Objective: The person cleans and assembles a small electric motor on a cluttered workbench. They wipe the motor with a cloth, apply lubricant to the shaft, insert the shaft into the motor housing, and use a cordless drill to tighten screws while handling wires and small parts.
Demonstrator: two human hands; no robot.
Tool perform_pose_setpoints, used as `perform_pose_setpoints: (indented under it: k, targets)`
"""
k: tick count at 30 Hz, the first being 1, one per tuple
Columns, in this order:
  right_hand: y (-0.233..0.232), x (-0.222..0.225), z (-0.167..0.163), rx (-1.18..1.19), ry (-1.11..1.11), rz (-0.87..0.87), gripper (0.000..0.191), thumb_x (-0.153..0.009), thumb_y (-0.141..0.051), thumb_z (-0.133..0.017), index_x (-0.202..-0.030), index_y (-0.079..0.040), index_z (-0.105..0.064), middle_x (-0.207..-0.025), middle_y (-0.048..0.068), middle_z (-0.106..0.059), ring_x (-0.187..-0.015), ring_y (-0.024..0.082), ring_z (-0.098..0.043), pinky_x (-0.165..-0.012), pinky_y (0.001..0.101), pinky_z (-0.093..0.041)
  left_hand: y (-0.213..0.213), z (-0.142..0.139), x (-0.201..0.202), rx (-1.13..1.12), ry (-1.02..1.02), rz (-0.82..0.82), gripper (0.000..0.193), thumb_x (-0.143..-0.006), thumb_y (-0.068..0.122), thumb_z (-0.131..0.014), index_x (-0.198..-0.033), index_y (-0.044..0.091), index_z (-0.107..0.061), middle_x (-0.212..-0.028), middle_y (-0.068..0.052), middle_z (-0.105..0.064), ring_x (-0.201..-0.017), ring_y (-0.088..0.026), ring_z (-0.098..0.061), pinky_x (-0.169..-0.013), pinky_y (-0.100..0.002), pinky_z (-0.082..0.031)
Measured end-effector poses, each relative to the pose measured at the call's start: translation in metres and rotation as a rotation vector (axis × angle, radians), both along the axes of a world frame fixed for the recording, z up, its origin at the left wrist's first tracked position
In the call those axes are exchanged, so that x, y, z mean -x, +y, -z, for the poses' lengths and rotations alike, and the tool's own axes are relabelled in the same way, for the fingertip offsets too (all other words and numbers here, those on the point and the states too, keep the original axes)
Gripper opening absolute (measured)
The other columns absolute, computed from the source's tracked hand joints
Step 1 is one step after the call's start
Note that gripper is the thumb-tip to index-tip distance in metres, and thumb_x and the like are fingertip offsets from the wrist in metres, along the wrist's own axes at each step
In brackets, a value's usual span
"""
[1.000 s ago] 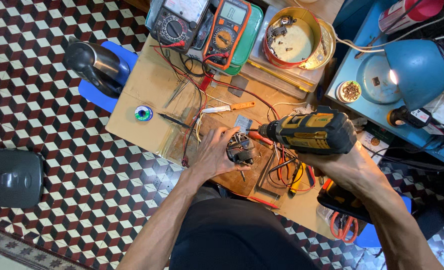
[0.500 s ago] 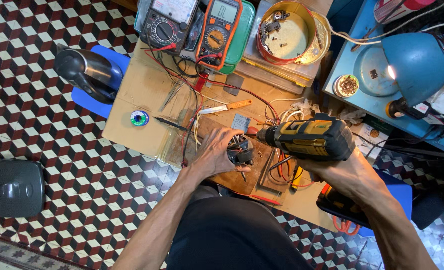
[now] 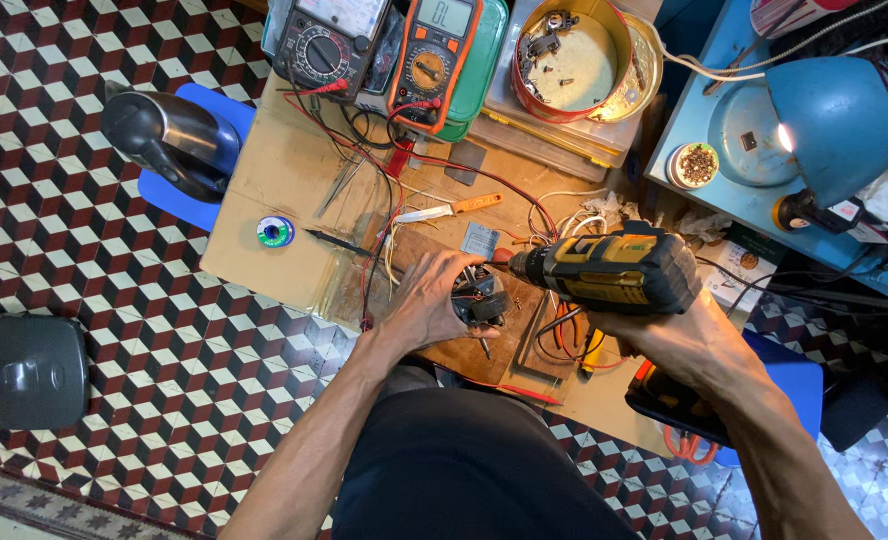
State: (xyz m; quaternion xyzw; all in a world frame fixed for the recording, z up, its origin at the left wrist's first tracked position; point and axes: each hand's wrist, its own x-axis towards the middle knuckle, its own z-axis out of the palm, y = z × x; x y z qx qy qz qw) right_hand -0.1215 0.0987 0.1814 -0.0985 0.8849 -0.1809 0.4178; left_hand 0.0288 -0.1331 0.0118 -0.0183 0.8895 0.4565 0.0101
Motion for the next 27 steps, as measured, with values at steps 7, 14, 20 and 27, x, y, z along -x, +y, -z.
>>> perform_pose_setpoints:
  k: [7, 14, 20, 27]
  targets:
    - [0.0019, -0.0030, -0.0017, -0.040, -0.031, 0.020, 0.036, -0.083, -0.043, -0.077, -0.102, -0.012, -0.078, -0.068, 0.007, -0.070, -0.063, 0.018, -0.065, -0.061, 0.0396, -0.056, 0.0001, -0.0005, -0.0012, -0.005, -0.022, 0.006, 0.100, -0.057, 0.057, -0.095, -0.139, 0.017, -0.053, -0.127, -0.012, -0.062, -0.123, -0.033, -0.057, -0.107, -0.050, -0.044]
    - [0.0027, -0.0040, 0.0018, -0.080, -0.051, 0.007, 0.035, -0.084, -0.043, -0.075, -0.107, -0.017, -0.076, -0.071, 0.004, -0.073, -0.065, 0.018, -0.068, -0.063, 0.0433, -0.059, 0.0009, 0.0029, -0.0013, 0.001, -0.041, 0.008, 0.103, -0.054, 0.058, -0.096, -0.139, 0.018, -0.052, -0.129, -0.012, -0.061, -0.124, -0.033, -0.056, -0.109, -0.051, -0.042]
    - [0.0036, -0.0059, -0.0028, -0.084, -0.022, 0.012, 0.033, -0.085, -0.039, -0.076, -0.100, -0.009, -0.078, -0.069, 0.010, -0.071, -0.064, 0.021, -0.067, -0.060, 0.0416, -0.058, 0.0030, 0.0056, -0.0021, 0.005, -0.054, 0.008, 0.105, -0.052, 0.058, -0.097, -0.138, 0.018, -0.052, -0.128, -0.012, -0.061, -0.125, -0.033, -0.055, -0.109, -0.052, -0.041]
    - [0.0038, -0.0060, -0.0010, 0.095, 0.000, -0.034, 0.037, -0.081, -0.034, -0.073, -0.111, -0.014, -0.075, -0.077, 0.004, -0.076, -0.067, 0.014, -0.072, -0.060, 0.0368, -0.062, 0.0033, 0.0031, -0.0007, 0.005, -0.059, 0.006, 0.105, -0.051, 0.057, -0.097, -0.137, 0.018, -0.052, -0.129, -0.012, -0.061, -0.124, -0.033, -0.055, -0.109, -0.050, -0.042]
